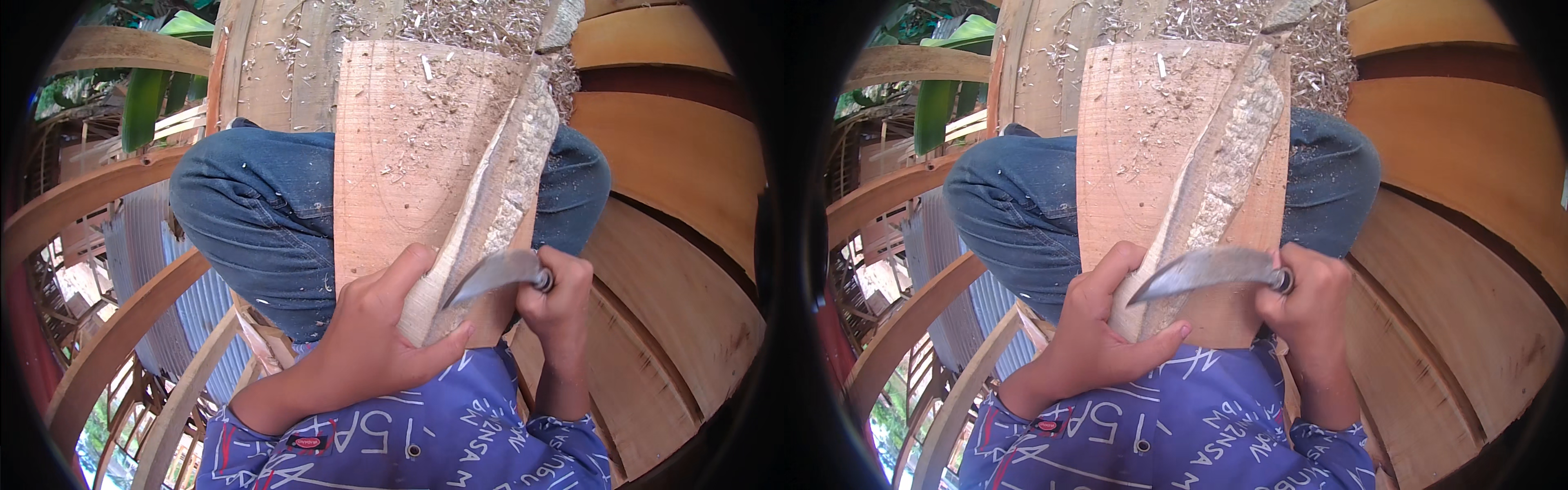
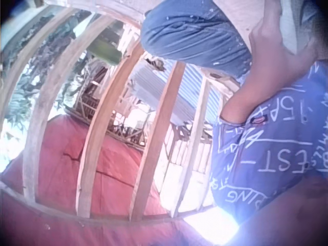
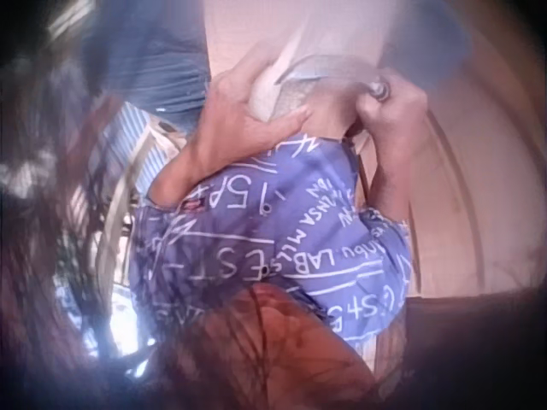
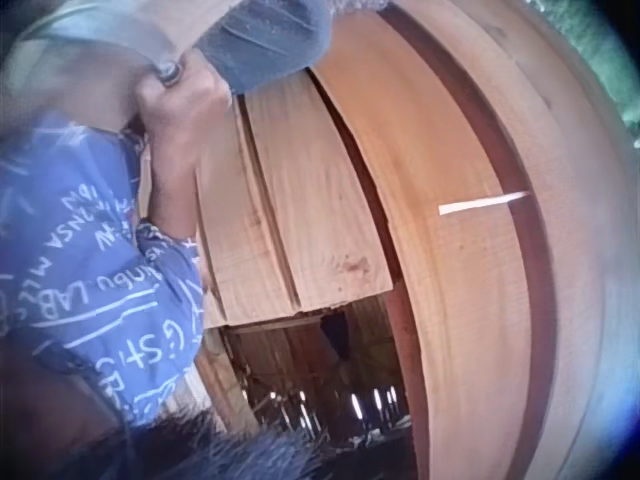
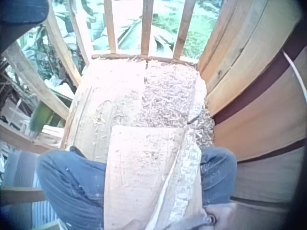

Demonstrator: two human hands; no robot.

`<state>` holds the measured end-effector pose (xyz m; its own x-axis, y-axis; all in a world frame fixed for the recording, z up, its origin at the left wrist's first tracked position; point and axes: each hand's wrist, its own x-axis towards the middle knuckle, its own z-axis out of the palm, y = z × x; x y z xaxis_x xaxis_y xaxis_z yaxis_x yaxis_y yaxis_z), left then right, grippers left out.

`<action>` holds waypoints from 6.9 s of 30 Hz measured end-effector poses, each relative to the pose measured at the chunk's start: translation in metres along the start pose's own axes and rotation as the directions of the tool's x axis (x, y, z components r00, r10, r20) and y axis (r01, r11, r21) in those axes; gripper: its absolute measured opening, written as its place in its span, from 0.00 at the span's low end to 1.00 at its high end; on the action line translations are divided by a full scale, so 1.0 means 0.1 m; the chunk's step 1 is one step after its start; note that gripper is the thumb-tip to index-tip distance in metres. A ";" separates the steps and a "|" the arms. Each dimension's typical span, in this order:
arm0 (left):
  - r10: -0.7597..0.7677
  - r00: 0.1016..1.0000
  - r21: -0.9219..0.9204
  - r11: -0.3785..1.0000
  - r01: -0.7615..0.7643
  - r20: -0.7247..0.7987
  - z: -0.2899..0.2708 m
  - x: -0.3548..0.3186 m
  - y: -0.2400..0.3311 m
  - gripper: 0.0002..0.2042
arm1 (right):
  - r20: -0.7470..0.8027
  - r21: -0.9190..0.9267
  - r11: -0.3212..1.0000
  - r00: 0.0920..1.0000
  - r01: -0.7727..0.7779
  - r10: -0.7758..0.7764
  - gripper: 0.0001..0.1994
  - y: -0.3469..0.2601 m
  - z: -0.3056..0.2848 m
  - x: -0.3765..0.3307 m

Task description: The person sits cross-legged on a wooden platform and uses a curved knife to shave thin strips from a long, slender piece of wood. The person holds the wood with their left hand and scrapes the surface with the knife in their right hand, creating a pile of wood shavings.

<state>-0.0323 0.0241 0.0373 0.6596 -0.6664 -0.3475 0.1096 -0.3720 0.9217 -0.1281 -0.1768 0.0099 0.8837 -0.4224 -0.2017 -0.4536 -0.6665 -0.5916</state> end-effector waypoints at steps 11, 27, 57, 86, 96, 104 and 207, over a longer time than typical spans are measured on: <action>-0.073 0.997 -0.012 0.997 0.074 0.035 -0.04 0.02 -0.01 0.21 | 0.109 0.089 0.994 0.992 0.057 -0.067 0.09 -0.06 0.07 -0.03; -0.058 0.997 -0.170 0.983 0.067 0.057 -0.12 -0.12 -0.10 0.21 | -0.114 -0.052 0.986 0.981 -0.161 0.154 0.09 0.17 -0.01 0.42; -0.157 0.981 -0.239 0.954 0.181 0.116 -0.16 0.10 -0.17 0.22 | 0.100 -0.047 0.999 0.995 -0.001 0.005 0.13 -0.15 0.12 0.22; 0.100 0.990 0.387 0.913 -0.131 0.099 -0.04 0.22 0.04 0.26 | 0.259 0.829 0.441 0.935 -0.345 0.245 0.08 -0.14 -0.09 0.29; 0.071 0.954 0.004 0.997 -0.075 0.291 -0.19 0.31 0.07 0.22 | 0.327 0.885 0.294 0.932 -0.360 0.158 0.09 -0.24 -0.06 0.33; 0.132 0.666 -0.648 0.429 0.629 0.734 -0.08 0.24 -0.24 0.21 | 0.295 0.903 0.318 0.955 -0.289 0.029 0.13 -0.25 0.03 0.22; 0.256 0.731 -0.751 -0.028 0.659 0.632 -0.25 0.05 -0.18 0.29 | -0.065 0.151 0.974 0.985 0.167 -0.159 0.12 -0.42 0.06 0.41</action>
<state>-0.0127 0.0436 0.0231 0.0404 -0.9911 -0.1267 0.9905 0.0564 -0.1251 -0.0721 -0.1625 0.0213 0.9353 -0.3498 -0.0541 -0.2768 -0.6274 -0.7279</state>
